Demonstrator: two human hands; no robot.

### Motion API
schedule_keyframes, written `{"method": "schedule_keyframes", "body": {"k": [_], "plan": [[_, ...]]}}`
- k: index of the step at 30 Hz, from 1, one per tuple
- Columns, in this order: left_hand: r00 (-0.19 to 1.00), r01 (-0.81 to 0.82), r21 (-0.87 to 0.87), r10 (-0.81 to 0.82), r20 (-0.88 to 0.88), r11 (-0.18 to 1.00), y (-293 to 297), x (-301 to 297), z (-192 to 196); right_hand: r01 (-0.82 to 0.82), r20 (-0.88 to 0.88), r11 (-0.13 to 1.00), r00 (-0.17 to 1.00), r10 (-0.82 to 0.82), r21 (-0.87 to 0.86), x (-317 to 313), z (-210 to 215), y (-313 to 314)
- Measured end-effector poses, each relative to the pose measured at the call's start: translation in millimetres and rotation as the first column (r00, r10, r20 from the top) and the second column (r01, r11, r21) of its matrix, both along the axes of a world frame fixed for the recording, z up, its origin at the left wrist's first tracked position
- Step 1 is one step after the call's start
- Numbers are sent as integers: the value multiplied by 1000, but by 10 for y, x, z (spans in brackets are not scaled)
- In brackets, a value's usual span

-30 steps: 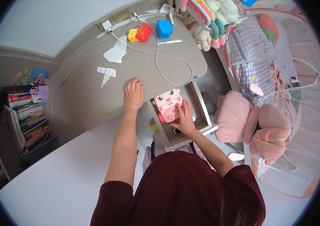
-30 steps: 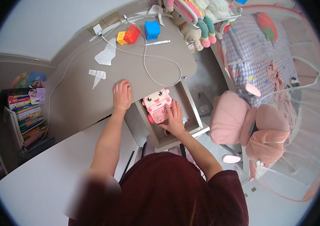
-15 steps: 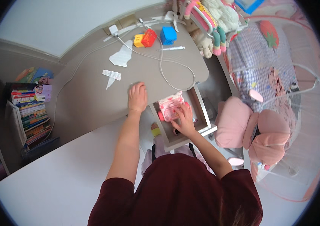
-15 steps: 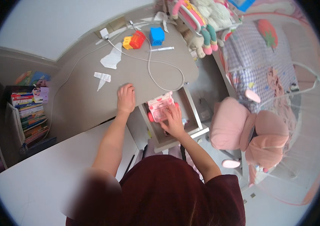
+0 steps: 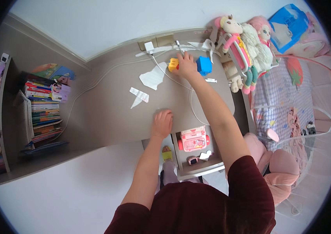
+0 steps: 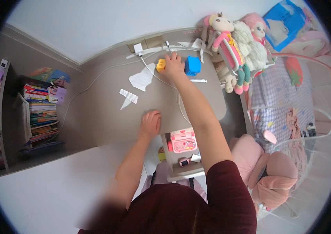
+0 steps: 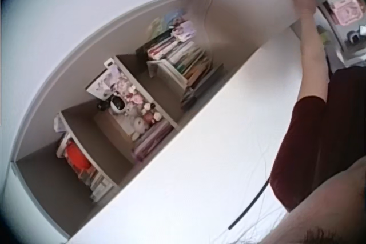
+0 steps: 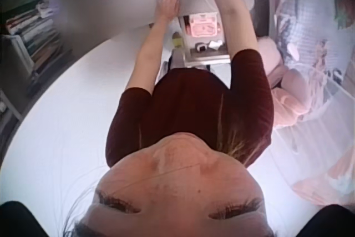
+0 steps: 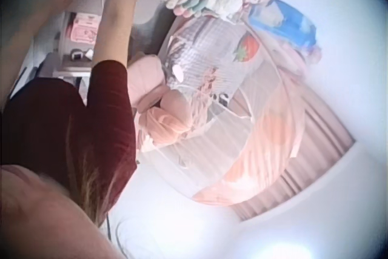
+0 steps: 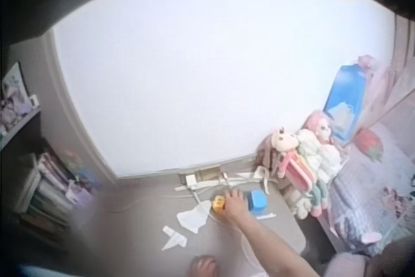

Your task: The person organizes a child's room by placing a book on a shelf, arranging toys in a drawer, and unplugging a cable. They then wipe a desk surface with a tissue and discard it. Finally, they wash a purple cloth in a sink.

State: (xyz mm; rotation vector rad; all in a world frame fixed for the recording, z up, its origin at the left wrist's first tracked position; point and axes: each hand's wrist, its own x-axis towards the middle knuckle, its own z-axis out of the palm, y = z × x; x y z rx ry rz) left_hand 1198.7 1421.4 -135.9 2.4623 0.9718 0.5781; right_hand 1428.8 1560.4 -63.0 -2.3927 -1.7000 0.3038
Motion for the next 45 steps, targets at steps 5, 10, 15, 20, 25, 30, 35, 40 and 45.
{"method": "schedule_keyframes", "body": {"k": [5,10,15,20,25,30,35,40,45], "plan": [[998,-30,70,27,51,997,-5,-15,-11,-75,-58,991,995,82,114,-22,-127,-22],[999,-42,10,42,14,999,-25,-2,-9,-147,-119,788,956,268,598,-189,57,-947],[999,-26,50,27,-36,998,-13,10,21,123,-401,766,897,186,631,-450,-34,-2388],[998,-21,71,25,-55,997,-44,42,49,506,-634,736,761,-135,450,-594,-398,-3762],[1000,7,178,-5,-14,984,-75,33,25,714,-702,675,577,-417,185,-777,-331,-4618],[995,31,152,-45,90,988,-482,42,42,654,-704,682,650,-286,326,-905,-484,-4635],[953,303,-340,-295,75,890,-1697,26,190,791,-824,575,459,-331,210,-936,-592,-4336],[893,141,-471,-318,-319,871,-2144,114,-341,860,-831,465,407,-379,209,-804,-416,-4455],[817,46,-548,-347,-460,835,-2179,385,-693,842,-749,483,477,-460,241,-731,-285,-4810]]}}
